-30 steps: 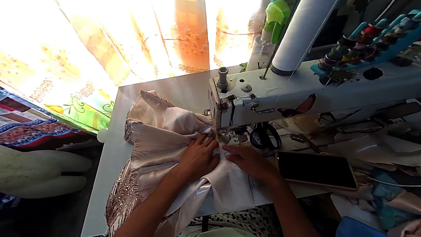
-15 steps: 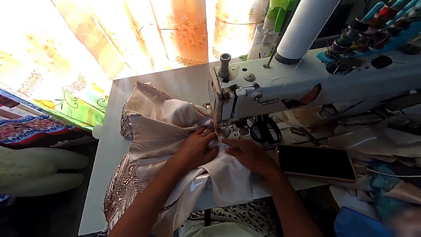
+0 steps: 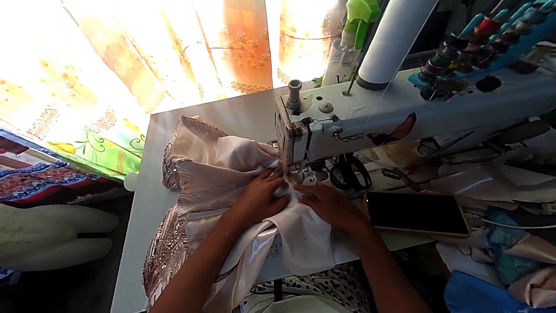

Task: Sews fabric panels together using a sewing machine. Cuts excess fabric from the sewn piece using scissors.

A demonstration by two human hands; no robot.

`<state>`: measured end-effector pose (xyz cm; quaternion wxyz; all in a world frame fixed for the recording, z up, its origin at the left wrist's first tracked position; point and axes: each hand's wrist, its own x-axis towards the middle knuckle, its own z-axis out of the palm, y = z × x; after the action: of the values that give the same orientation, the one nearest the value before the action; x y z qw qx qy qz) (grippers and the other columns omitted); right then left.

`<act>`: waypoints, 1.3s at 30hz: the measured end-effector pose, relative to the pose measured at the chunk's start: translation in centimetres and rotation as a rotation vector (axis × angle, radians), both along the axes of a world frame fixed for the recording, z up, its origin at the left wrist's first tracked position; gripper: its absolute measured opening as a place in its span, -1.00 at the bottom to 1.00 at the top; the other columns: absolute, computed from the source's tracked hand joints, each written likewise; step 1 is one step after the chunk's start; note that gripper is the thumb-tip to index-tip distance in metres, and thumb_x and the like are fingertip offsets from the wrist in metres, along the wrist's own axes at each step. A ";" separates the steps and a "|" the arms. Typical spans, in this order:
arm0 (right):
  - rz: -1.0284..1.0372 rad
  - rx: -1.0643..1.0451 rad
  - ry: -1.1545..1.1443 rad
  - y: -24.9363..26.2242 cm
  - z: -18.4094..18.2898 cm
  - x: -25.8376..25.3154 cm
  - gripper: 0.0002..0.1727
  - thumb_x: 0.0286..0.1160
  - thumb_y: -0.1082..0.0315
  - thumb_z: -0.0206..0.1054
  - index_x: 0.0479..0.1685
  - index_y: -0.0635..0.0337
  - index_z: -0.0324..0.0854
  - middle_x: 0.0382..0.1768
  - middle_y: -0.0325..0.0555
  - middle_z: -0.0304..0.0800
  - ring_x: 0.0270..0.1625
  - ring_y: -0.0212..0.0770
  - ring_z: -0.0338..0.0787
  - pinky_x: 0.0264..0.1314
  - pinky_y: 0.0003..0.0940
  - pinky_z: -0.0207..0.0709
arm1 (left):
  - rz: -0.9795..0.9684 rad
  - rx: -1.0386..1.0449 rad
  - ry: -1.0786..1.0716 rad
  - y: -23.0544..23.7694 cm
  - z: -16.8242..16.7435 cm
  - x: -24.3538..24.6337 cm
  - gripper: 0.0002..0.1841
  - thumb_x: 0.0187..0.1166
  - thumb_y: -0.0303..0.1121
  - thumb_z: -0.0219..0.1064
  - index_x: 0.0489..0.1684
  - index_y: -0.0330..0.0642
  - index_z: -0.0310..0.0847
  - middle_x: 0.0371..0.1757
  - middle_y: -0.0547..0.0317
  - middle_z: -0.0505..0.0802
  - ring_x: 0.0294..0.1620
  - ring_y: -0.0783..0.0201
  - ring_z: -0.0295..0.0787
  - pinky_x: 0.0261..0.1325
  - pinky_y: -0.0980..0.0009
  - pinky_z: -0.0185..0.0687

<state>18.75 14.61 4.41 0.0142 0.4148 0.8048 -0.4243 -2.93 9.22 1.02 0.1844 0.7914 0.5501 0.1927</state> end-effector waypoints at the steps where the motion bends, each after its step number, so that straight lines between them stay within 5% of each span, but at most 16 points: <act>1: -0.003 -0.001 0.003 0.0 -0.1 0.0 -0.48 0.89 0.14 0.02 0.71 0.09 0.43 0.60 0.06 0.55 0.67 0.03 0.46 0.73 0.00 0.19 | -0.007 0.006 -0.004 0.0 0.0 -0.1 -0.59 0.67 -0.08 0.23 0.08 -0.25 0.79 0.41 -0.11 0.77 0.56 -0.10 0.57 0.53 -0.08 0.47; 24: -0.085 0.016 0.083 -0.7 -0.7 -0.7 -0.49 0.89 0.16 0.01 0.71 0.10 0.43 0.57 0.11 0.58 0.65 0.08 0.49 0.72 0.02 0.20 | -0.081 -0.034 -0.114 1.5 0.4 -1.8 -0.63 0.62 -0.16 0.33 0.10 -0.29 0.80 0.37 -0.11 0.79 0.56 -0.07 0.58 0.60 -0.02 0.41; 27: -0.190 -0.025 0.144 -1.1 -1.1 -0.3 -0.45 0.85 0.11 0.09 0.70 0.17 0.41 0.38 0.20 0.70 0.42 0.10 0.68 0.55 0.07 0.40 | -0.114 -0.041 -0.050 0.9 1.9 -1.2 -0.63 0.67 -0.20 0.27 0.16 -0.31 0.77 0.37 -0.15 0.77 0.51 -0.09 0.61 0.55 -0.05 0.46; 29: -0.295 -0.067 0.233 -1.7 -1.6 0.7 -0.33 0.82 0.00 0.13 0.79 0.17 0.24 0.06 0.21 0.79 0.01 0.02 0.78 0.20 0.03 0.59 | -0.073 -0.059 -0.016 -0.5 3.9 -0.1 -0.62 0.74 -0.19 0.18 0.20 -0.29 0.77 0.43 -0.13 0.75 0.59 -0.09 0.55 0.63 -0.11 0.36; 32: -0.390 -0.171 0.368 -3.5 -1.3 2.9 -0.25 0.76 -0.01 0.21 0.83 0.16 0.12 -0.08 0.05 0.77 -0.44 -0.33 0.60 -0.36 -0.35 0.53 | 0.025 -0.104 -0.012 -3.3 6.4 1.7 -0.48 0.80 0.00 0.07 0.32 -0.23 0.74 0.51 -0.08 0.70 0.68 -0.04 0.46 0.71 -0.09 0.27; 34: -0.394 -0.253 0.433 -5.2 -0.9 4.5 -0.29 0.64 0.11 0.37 0.69 0.26 0.29 -0.12 0.01 0.84 -0.38 -0.35 0.73 -0.24 -0.36 0.66 | 0.019 -0.129 -0.010 -5.2 7.6 3.1 -0.40 0.73 0.11 0.15 0.41 -0.24 0.67 0.53 -0.11 0.69 0.67 -0.08 0.47 0.68 -0.09 0.32; 37: -0.328 -0.388 0.542 -7.3 -0.8 6.2 -0.69 0.50 0.27 0.46 0.11 0.25 0.66 -0.38 -0.33 0.82 -0.37 -0.53 0.76 -0.21 -0.55 0.67 | 0.030 -0.175 -0.001 -7.0 8.4 5.1 -0.24 0.65 0.24 0.17 0.54 -0.29 0.56 0.55 -0.13 0.67 0.66 -0.11 0.49 0.64 -0.12 0.35; 39: -0.272 -0.360 0.695 -8.5 -0.6 5.7 -0.86 0.50 0.31 0.43 -0.19 0.20 0.73 -0.44 -0.43 0.77 -0.38 -0.63 0.72 -0.25 -0.67 0.63 | 0.148 -0.230 -0.015 -7.1 8.9 6.1 -0.20 0.66 0.32 0.06 0.50 -0.28 0.58 0.45 -0.14 0.73 0.50 -0.09 0.64 0.46 -0.16 0.50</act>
<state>24.50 6.10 3.85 -0.2421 0.3405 0.6124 -0.6711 3.14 2.07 9.94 0.2632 0.7208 0.6240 0.1475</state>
